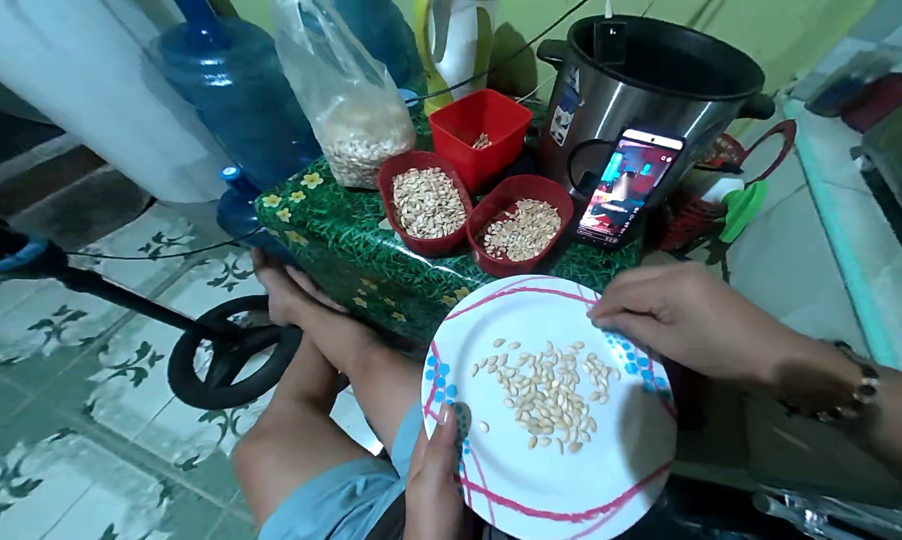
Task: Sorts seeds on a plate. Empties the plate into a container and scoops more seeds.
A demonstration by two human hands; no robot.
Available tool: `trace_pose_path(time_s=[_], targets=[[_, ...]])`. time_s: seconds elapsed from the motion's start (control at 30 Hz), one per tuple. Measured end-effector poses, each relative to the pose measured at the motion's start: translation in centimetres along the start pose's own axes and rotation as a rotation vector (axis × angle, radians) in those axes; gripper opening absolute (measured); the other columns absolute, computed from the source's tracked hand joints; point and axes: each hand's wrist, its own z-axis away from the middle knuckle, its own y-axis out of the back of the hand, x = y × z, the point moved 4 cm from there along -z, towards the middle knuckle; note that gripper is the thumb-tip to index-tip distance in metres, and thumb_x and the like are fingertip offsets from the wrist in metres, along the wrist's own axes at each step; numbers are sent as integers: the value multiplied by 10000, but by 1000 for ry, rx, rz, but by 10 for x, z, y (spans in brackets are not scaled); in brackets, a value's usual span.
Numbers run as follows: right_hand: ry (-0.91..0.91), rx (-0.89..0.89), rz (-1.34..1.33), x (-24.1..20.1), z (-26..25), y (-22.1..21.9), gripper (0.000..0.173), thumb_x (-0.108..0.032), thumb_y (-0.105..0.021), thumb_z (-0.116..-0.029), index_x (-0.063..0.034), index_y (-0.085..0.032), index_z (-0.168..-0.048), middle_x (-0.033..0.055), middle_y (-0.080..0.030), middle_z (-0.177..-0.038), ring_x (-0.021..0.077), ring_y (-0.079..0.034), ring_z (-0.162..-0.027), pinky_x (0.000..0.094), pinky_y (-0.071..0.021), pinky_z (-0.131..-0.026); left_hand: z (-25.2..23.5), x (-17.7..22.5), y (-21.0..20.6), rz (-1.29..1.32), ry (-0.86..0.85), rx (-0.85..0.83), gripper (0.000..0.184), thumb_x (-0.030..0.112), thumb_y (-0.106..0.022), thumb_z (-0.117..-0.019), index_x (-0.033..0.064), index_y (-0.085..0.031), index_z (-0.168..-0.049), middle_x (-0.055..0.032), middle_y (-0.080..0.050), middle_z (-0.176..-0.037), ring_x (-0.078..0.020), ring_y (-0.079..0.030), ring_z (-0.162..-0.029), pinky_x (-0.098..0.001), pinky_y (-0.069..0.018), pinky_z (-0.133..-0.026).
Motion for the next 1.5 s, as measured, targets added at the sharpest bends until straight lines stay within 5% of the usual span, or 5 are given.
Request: trace_pose_path(time_s=[0.13, 0.3, 0.6, 0.93, 1.5], targets=[[177, 196, 198, -8, -50, 11, 174, 1, -618, -953, -34, -782, -1000, 130, -736, -961, 268, -722, -886, 446, -599, -808, 2, 1, 3, 15, -12, -18, 366, 196, -236, -1105, 16, -475, -1316, -29, -734, -1028, -97, -731, -943, -299, -619, -859], [58, 164, 322, 6, -87, 8, 276, -52, -546, -1029, -58, -736, -1230, 153, -720, -1199, 332, -702, -1094, 530, -560, -918, 4, 3, 10, -1, -29, 6, 368, 189, -233, -1106, 15, -488, -1307, -29, -736, -1024, -93, -729, -941, -296, -621, -853], [310, -86, 153, -2, 12, 2, 239, -238, -579, -988, -198, -808, -1046, -32, -697, -958, 166, -626, -985, 358, -534, -821, -1, -1, 11, 52, -67, 11, 347, 221, -261, -1107, 60, -519, -1276, 2, -745, -1025, -85, -727, -956, -298, -619, -863], [315, -41, 63, 15, 38, -23, 222, -176, -521, -981, -134, -728, -912, -12, -702, -905, 154, -649, -936, 302, -536, -802, 2, -2, 2, -34, -103, 34, 348, 238, -267, -1114, 113, -568, -1238, 43, -752, -1034, -51, -720, -973, -269, -608, -879], [254, 5, 133, 15, 35, -24, 250, -199, -520, -992, -175, -769, -987, -22, -664, -905, 162, -615, -915, 321, -515, -743, 3, -1, 1, -51, -95, 23, 341, 266, -299, -1115, 144, -602, -1214, 33, -756, -1040, -52, -718, -980, -274, -604, -883]])
